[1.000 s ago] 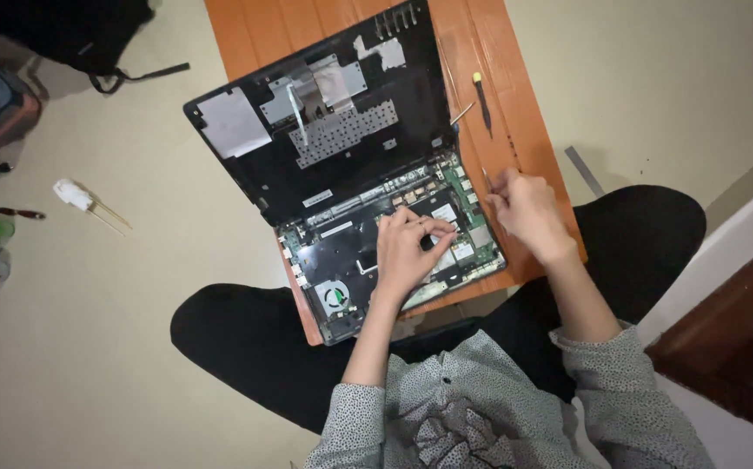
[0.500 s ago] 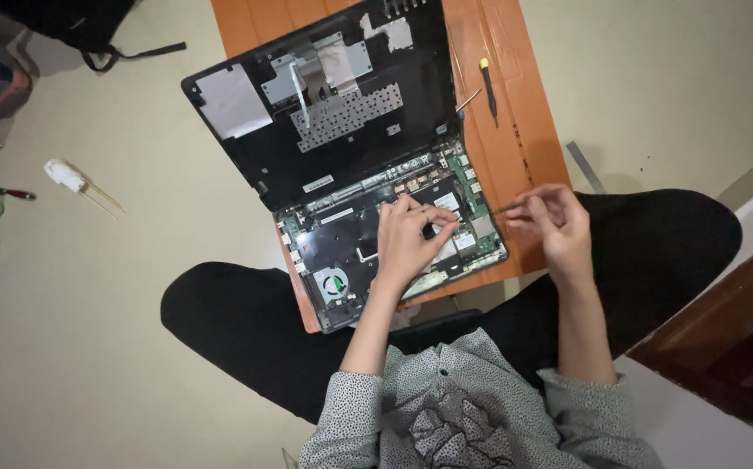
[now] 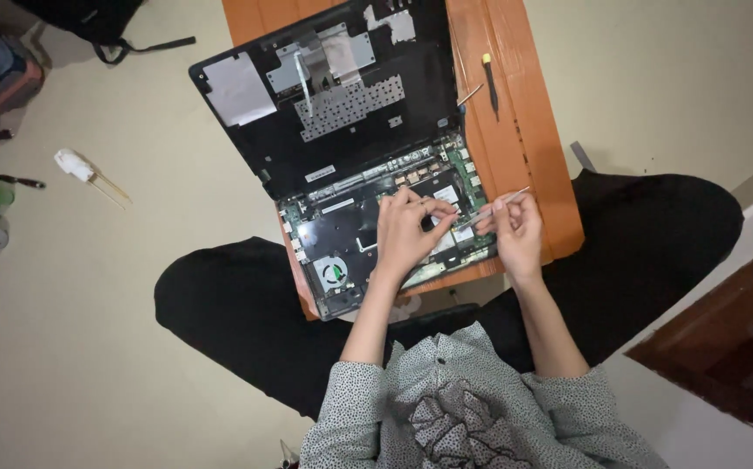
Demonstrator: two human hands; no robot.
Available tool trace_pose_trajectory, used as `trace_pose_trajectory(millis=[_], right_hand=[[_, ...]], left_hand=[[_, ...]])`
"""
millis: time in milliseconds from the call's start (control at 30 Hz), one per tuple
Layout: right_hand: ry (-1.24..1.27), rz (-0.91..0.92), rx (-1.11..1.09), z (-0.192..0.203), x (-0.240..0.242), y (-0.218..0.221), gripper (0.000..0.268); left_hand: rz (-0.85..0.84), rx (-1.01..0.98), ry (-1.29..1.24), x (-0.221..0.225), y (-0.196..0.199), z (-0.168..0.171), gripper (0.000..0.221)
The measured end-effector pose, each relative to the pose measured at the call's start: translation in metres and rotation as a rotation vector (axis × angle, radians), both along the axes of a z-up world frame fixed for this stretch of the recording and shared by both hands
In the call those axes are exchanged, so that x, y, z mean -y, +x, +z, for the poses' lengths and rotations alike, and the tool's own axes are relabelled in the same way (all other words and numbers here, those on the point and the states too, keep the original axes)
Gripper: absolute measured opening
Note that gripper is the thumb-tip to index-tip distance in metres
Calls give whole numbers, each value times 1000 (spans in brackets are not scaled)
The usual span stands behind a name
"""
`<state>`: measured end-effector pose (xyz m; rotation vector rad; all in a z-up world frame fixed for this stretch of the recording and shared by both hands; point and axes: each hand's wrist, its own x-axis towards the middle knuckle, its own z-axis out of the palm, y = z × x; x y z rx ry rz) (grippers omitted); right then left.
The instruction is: Connecting internal ribbon cables and components during the assembly of a laptop computer.
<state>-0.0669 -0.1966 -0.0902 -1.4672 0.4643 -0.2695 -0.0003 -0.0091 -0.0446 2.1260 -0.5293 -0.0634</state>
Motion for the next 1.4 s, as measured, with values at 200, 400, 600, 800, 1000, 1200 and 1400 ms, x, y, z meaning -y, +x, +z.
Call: trace_pose_trajectory(millis=[200,400,600,800,1000,1200,1400], right_hand=[[10,6,-30,1,-3,3,11],[-16,19,-12,0,-5,1,12],[-47,23,-25,0,-7,1,11],[-102,37,-15,11,-11,1,10],[-149,38,-8,15,-13,1,10],[-176,39,-4,14,-12,0,10],[-220,53,-4,21,-14,1,10]], left_hand=[[7,-2,8,0,-1,1,8],[3,5,8,0,-2,0,8],[4,6,7,-2,-2,8,7],[-9,27,9,-3,0,8,8],[-91,-3,56,-4,3,6,20],[-150,-127,216,1,7,19,25],[-130,-217,528,30,9,21,30]])
